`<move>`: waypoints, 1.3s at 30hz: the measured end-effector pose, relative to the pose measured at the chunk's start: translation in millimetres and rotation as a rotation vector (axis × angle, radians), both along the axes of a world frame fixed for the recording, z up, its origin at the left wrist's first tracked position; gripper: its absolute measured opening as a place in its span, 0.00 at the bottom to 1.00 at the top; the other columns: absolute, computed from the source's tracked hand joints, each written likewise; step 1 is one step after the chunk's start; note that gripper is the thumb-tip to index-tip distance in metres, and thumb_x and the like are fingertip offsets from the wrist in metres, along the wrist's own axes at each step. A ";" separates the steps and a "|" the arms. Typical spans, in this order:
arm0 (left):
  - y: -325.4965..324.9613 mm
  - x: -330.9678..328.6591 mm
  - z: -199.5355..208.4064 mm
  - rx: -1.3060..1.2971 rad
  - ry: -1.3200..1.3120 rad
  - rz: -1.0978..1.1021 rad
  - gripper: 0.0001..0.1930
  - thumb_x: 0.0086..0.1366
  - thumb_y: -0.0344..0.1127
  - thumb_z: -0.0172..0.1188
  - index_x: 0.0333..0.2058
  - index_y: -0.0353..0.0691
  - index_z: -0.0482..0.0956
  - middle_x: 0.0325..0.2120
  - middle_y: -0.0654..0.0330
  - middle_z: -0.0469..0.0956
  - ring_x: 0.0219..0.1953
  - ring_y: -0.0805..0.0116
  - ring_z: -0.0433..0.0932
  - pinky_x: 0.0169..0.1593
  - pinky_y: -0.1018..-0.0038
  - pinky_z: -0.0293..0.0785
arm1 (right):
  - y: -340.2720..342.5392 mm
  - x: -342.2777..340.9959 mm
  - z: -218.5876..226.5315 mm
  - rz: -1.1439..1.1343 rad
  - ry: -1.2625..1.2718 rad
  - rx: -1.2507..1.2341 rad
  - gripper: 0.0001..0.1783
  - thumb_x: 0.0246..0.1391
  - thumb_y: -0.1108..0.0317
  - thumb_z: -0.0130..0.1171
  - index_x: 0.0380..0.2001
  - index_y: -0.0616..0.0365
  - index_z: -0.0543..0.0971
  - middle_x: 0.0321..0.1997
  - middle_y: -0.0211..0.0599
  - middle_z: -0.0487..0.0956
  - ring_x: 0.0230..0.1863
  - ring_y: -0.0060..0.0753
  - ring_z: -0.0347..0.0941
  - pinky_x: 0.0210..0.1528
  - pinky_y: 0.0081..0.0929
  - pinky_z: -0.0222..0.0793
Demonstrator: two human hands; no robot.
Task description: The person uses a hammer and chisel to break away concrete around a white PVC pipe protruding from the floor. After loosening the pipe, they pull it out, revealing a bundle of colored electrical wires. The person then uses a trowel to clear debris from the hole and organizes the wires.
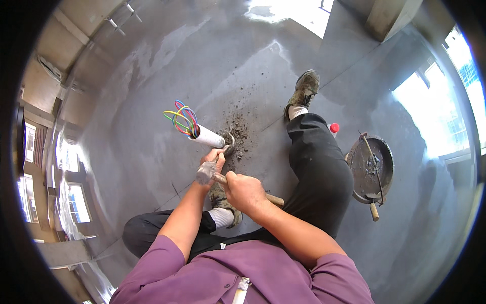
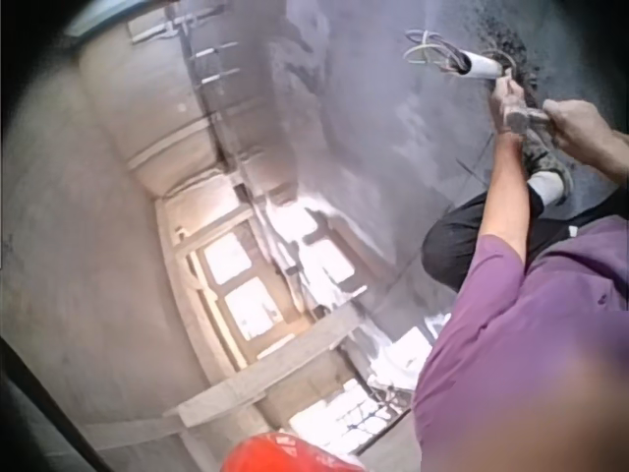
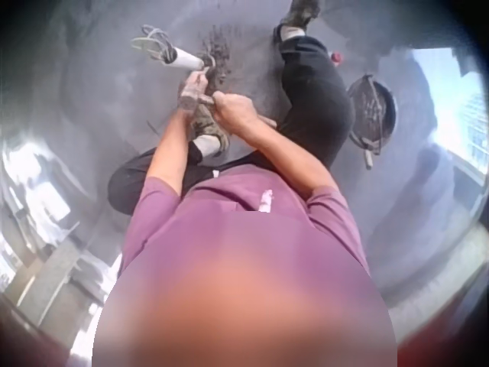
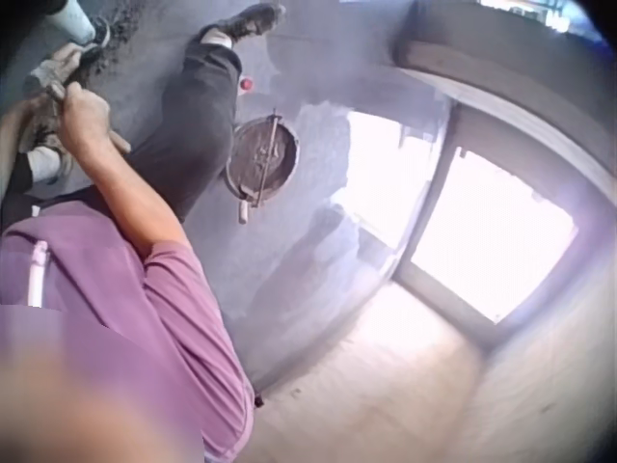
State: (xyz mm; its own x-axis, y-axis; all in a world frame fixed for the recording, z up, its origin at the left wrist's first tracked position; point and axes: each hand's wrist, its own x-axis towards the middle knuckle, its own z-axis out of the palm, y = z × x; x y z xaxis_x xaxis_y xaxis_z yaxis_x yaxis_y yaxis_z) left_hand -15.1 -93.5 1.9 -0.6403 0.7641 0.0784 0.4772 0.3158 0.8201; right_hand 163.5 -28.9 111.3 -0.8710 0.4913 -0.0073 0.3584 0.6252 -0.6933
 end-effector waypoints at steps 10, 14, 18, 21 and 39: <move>-9.9 -3.6 -15.6 0.046 -0.064 0.002 0.10 0.68 0.37 0.58 0.44 0.41 0.79 0.21 0.56 0.76 0.23 0.67 0.75 0.30 0.68 0.73 | -9.2 -1.3 -4.6 0.097 0.013 0.112 0.07 0.56 0.66 0.56 0.30 0.57 0.72 0.24 0.47 0.80 0.25 0.53 0.80 0.26 0.47 0.76; -16.6 -4.1 -15.1 0.058 -0.132 0.010 0.10 0.69 0.38 0.58 0.44 0.41 0.80 0.24 0.57 0.78 0.25 0.69 0.76 0.32 0.69 0.74 | -18.3 -7.7 -8.7 0.092 -0.071 0.117 0.08 0.57 0.65 0.56 0.31 0.57 0.72 0.26 0.47 0.80 0.28 0.52 0.80 0.28 0.46 0.76; -17.7 -3.2 -21.6 0.048 -0.105 0.062 0.11 0.69 0.38 0.58 0.45 0.40 0.81 0.24 0.59 0.77 0.28 0.72 0.76 0.34 0.70 0.74 | -14.6 -10.0 -13.1 0.123 -0.102 0.127 0.07 0.56 0.65 0.57 0.30 0.56 0.72 0.26 0.47 0.80 0.28 0.52 0.80 0.29 0.45 0.76; -17.7 -1.3 -15.5 0.091 -0.154 0.092 0.11 0.69 0.38 0.59 0.45 0.40 0.82 0.22 0.64 0.76 0.27 0.75 0.74 0.33 0.71 0.73 | -22.4 -10.7 -1.5 0.153 -0.037 0.153 0.06 0.55 0.67 0.56 0.30 0.57 0.73 0.25 0.47 0.80 0.27 0.52 0.80 0.28 0.46 0.77; -11.7 9.1 -30.6 0.054 -0.090 0.094 0.15 0.69 0.39 0.57 0.49 0.39 0.79 0.36 0.46 0.82 0.38 0.54 0.83 0.43 0.65 0.78 | -18.9 3.6 -15.7 0.132 -0.028 0.239 0.04 0.54 0.67 0.55 0.30 0.55 0.74 0.26 0.47 0.81 0.26 0.51 0.81 0.27 0.47 0.77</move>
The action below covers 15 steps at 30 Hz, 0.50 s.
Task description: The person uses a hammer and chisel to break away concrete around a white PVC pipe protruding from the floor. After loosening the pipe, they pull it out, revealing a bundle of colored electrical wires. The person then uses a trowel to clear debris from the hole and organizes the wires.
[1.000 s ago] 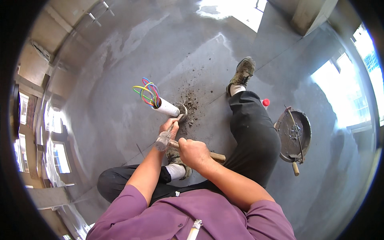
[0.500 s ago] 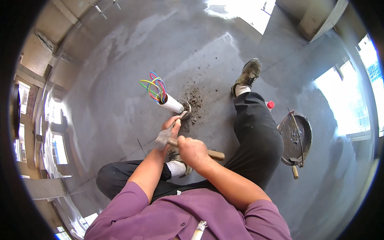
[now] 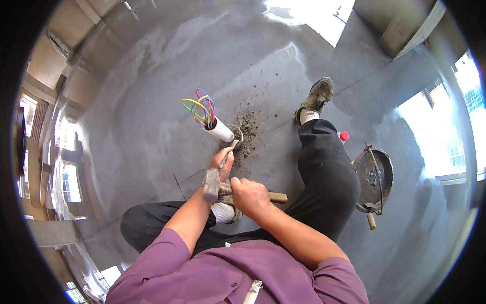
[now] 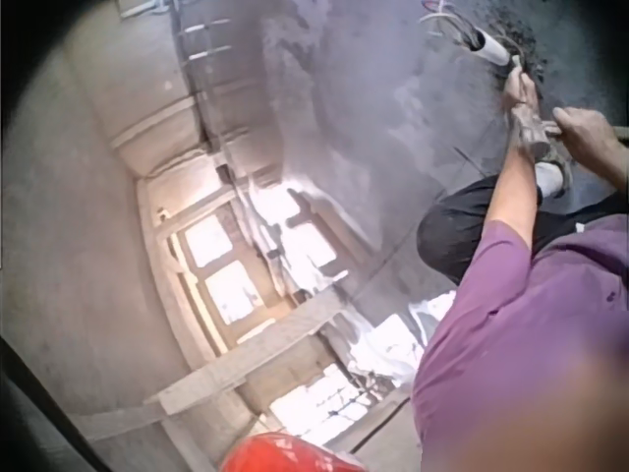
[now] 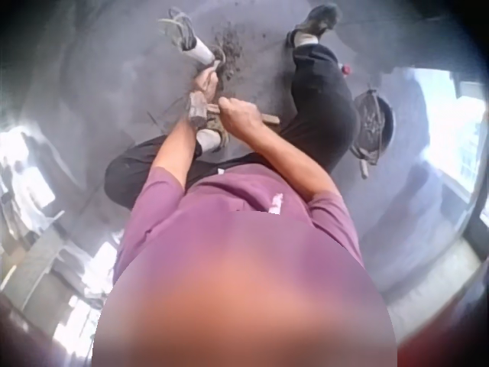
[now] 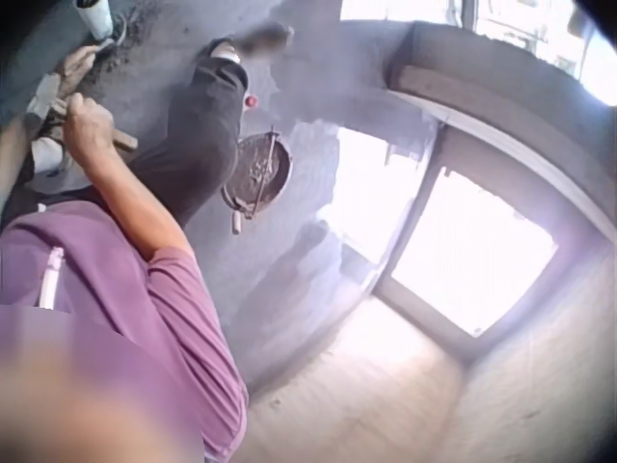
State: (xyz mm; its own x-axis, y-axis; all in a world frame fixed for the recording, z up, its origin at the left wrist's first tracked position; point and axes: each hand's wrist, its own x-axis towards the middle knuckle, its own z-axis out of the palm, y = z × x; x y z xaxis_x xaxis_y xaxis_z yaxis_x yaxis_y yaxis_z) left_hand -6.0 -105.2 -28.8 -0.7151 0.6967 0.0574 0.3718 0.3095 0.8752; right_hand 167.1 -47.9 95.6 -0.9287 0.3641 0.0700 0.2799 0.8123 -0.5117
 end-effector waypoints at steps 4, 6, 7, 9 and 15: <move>-11.4 3.9 -10.1 0.061 0.068 -0.024 0.17 0.70 0.41 0.55 0.51 0.38 0.79 0.37 0.46 0.82 0.38 0.54 0.82 0.45 0.65 0.76 | 2.0 -4.1 -8.0 -0.008 -0.079 -0.030 0.04 0.53 0.68 0.55 0.29 0.55 0.74 0.25 0.45 0.80 0.26 0.50 0.81 0.27 0.45 0.77; -7.4 -0.3 -6.8 -0.016 -0.016 -0.010 0.18 0.70 0.42 0.55 0.52 0.37 0.79 0.38 0.47 0.83 0.40 0.53 0.82 0.47 0.65 0.77 | -0.2 1.2 1.1 0.040 -0.054 -0.022 0.04 0.53 0.68 0.55 0.28 0.55 0.74 0.24 0.45 0.80 0.26 0.50 0.81 0.27 0.45 0.77; -4.4 1.7 -0.5 -0.021 -0.056 -0.014 0.18 0.70 0.42 0.55 0.52 0.37 0.79 0.38 0.47 0.83 0.41 0.53 0.83 0.48 0.65 0.77 | -2.6 3.5 2.3 0.061 -0.014 0.002 0.04 0.53 0.68 0.55 0.28 0.55 0.74 0.24 0.45 0.80 0.27 0.51 0.81 0.27 0.45 0.77; -3.5 0.8 -1.0 -0.010 -0.062 -0.014 0.18 0.70 0.41 0.55 0.51 0.36 0.79 0.40 0.46 0.83 0.43 0.54 0.83 0.48 0.66 0.77 | -3.4 -3.8 -10.5 -0.001 -0.082 -0.001 0.04 0.53 0.68 0.55 0.28 0.55 0.74 0.24 0.45 0.80 0.27 0.50 0.81 0.27 0.44 0.77; -7.1 -1.5 -0.6 0.012 -0.052 -0.021 0.17 0.69 0.40 0.56 0.51 0.37 0.79 0.41 0.47 0.83 0.44 0.54 0.83 0.48 0.66 0.77 | -4.9 4.2 1.9 0.093 0.031 0.017 0.04 0.53 0.69 0.56 0.28 0.55 0.74 0.25 0.45 0.81 0.26 0.52 0.81 0.26 0.44 0.77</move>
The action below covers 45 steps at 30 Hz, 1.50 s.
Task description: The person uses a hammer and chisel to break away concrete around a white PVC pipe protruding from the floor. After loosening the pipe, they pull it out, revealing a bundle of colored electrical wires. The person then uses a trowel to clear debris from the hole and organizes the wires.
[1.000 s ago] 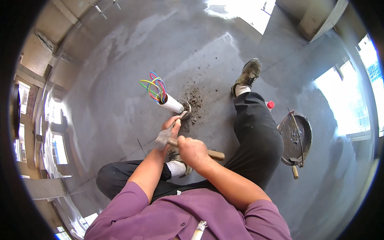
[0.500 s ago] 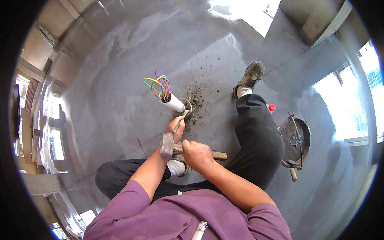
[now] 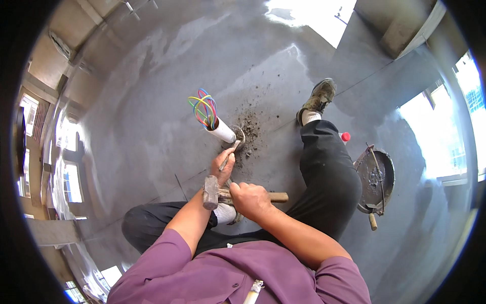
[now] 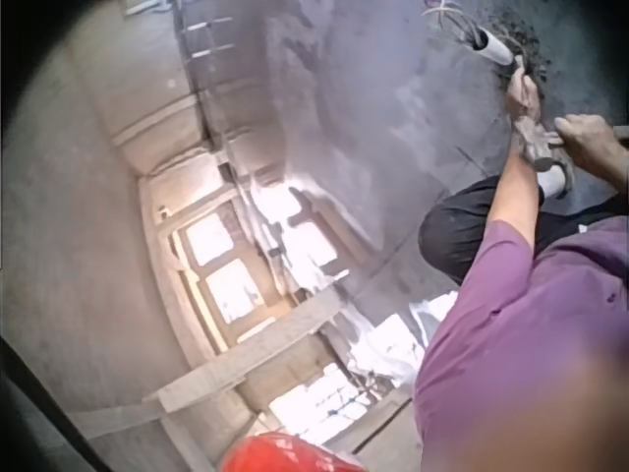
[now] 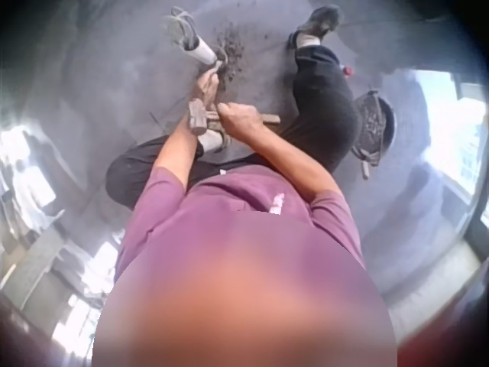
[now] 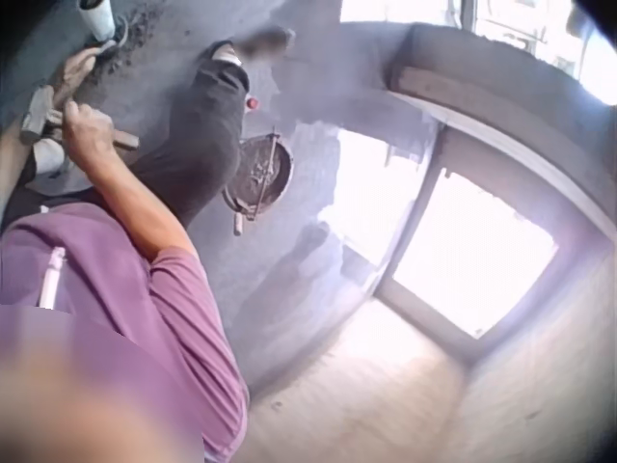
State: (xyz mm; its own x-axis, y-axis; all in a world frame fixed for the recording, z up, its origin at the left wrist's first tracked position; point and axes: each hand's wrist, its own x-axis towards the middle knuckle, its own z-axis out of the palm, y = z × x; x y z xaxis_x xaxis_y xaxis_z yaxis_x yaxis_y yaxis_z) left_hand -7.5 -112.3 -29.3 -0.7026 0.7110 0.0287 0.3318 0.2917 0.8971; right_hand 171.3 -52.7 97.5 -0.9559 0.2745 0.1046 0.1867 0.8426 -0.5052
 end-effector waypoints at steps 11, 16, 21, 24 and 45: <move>-4.1 3.2 -2.3 -0.017 0.006 -0.016 0.16 0.69 0.40 0.55 0.51 0.39 0.79 0.39 0.47 0.83 0.41 0.53 0.83 0.46 0.65 0.77 | -1.8 -7.2 -25.9 -0.122 -0.114 0.003 0.03 0.51 0.68 0.57 0.27 0.54 0.74 0.23 0.43 0.80 0.25 0.48 0.81 0.26 0.43 0.77; -3.4 1.7 6.1 -0.028 -0.008 -0.018 0.17 0.69 0.41 0.56 0.52 0.41 0.79 0.37 0.48 0.83 0.40 0.54 0.83 0.45 0.66 0.77 | 2.0 2.5 -9.2 0.016 -0.055 0.030 0.03 0.52 0.69 0.56 0.28 0.55 0.74 0.25 0.44 0.81 0.27 0.49 0.82 0.27 0.44 0.77; -5.9 1.4 4.4 -0.102 -0.037 -0.022 0.17 0.69 0.41 0.56 0.52 0.40 0.78 0.40 0.48 0.83 0.42 0.53 0.83 0.46 0.66 0.77 | 2.9 -5.3 -13.6 -0.112 -0.182 0.076 0.03 0.52 0.68 0.57 0.27 0.54 0.74 0.23 0.40 0.79 0.26 0.45 0.81 0.26 0.42 0.77; -3.5 0.6 3.0 -0.020 0.000 -0.024 0.17 0.70 0.41 0.56 0.52 0.39 0.78 0.41 0.47 0.83 0.42 0.52 0.83 0.47 0.65 0.77 | 3.5 0.6 2.5 -0.011 -0.010 0.076 0.04 0.53 0.68 0.56 0.27 0.54 0.73 0.24 0.42 0.79 0.26 0.47 0.81 0.27 0.41 0.77; -1.2 6.8 -1.7 -0.069 -0.010 0.003 0.18 0.70 0.43 0.55 0.53 0.40 0.78 0.40 0.44 0.82 0.42 0.48 0.83 0.46 0.62 0.78 | 4.9 -2.7 -33.4 -0.144 -0.188 0.005 0.04 0.53 0.68 0.56 0.28 0.54 0.74 0.23 0.44 0.80 0.25 0.50 0.81 0.28 0.46 0.77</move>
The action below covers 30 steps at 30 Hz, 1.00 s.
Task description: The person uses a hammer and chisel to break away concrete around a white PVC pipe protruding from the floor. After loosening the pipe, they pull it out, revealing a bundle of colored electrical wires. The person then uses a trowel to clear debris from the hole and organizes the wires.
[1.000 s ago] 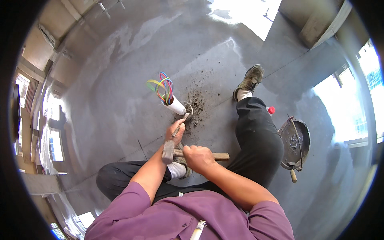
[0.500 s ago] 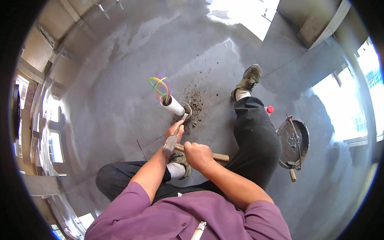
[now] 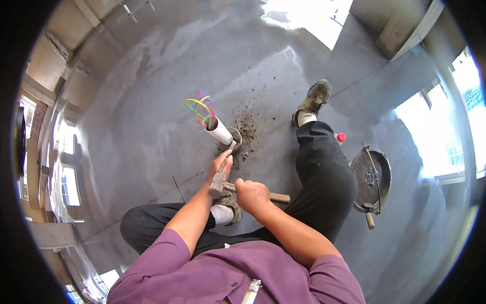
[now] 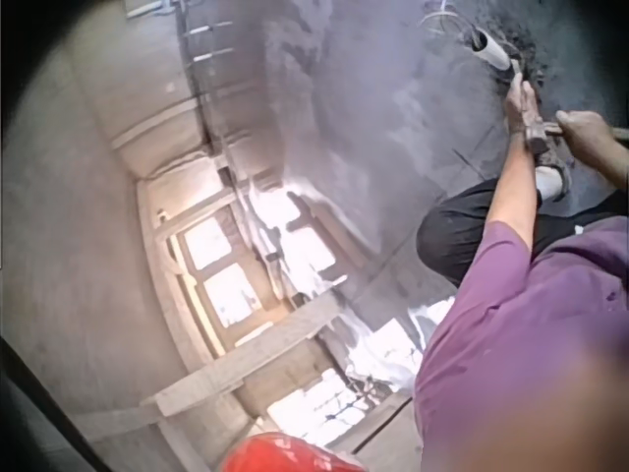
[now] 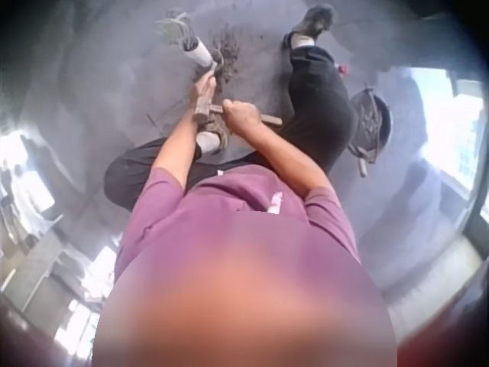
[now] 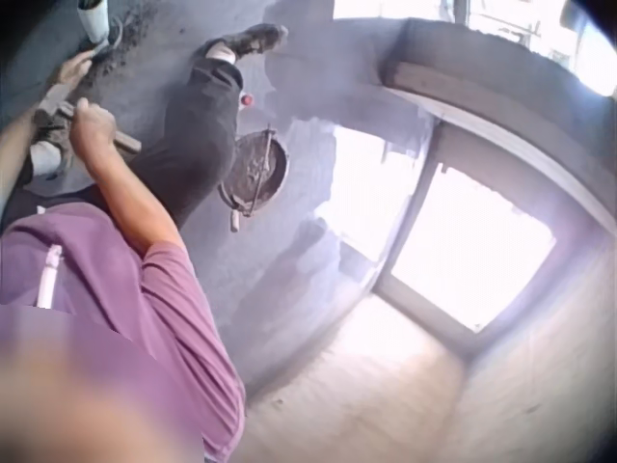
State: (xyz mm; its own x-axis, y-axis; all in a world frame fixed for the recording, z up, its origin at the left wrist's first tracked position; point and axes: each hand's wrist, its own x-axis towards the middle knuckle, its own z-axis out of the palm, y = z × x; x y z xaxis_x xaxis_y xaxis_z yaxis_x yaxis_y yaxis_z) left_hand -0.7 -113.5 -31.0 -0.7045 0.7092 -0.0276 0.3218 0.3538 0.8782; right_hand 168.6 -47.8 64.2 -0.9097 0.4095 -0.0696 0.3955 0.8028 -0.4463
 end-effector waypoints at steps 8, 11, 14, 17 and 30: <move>2.4 -3.3 -6.1 0.064 0.068 -0.067 0.19 0.70 0.41 0.56 0.55 0.40 0.77 0.42 0.46 0.82 0.43 0.51 0.83 0.47 0.64 0.78 | 0.8 1.3 -4.5 -0.019 0.012 -0.027 0.07 0.54 0.64 0.59 0.29 0.55 0.74 0.25 0.45 0.80 0.27 0.52 0.80 0.29 0.48 0.75; -0.8 -5.5 -3.6 0.020 0.141 -0.106 0.18 0.69 0.37 0.57 0.56 0.41 0.77 0.40 0.48 0.83 0.42 0.57 0.84 0.46 0.66 0.78 | -0.5 5.5 9.6 -0.011 0.019 -0.076 0.10 0.56 0.61 0.59 0.29 0.55 0.73 0.25 0.45 0.79 0.27 0.54 0.79 0.30 0.48 0.75; -6.0 -3.6 -4.1 0.007 0.150 -0.144 0.18 0.67 0.34 0.58 0.55 0.41 0.77 0.37 0.49 0.83 0.37 0.58 0.84 0.43 0.66 0.78 | -0.4 15.4 20.9 -0.027 0.090 -0.105 0.12 0.57 0.60 0.60 0.29 0.56 0.73 0.25 0.46 0.79 0.28 0.54 0.79 0.30 0.48 0.74; -12.9 -0.2 1.0 0.002 -0.005 -0.136 0.16 0.66 0.31 0.59 0.53 0.40 0.78 0.31 0.52 0.81 0.29 0.65 0.79 0.38 0.70 0.76 | 3.8 17.4 35.8 -0.071 0.132 -0.141 0.12 0.56 0.60 0.62 0.29 0.56 0.72 0.25 0.46 0.79 0.28 0.54 0.78 0.30 0.48 0.73; 8.1 -20.8 18.3 -0.015 0.019 0.012 0.10 0.69 0.40 0.59 0.43 0.43 0.82 0.31 0.48 0.83 0.37 0.48 0.83 0.38 0.63 0.77 | 33.0 7.8 71.8 -0.225 0.216 -0.367 0.17 0.59 0.57 0.63 0.29 0.59 0.72 0.27 0.54 0.78 0.32 0.62 0.77 0.33 0.53 0.70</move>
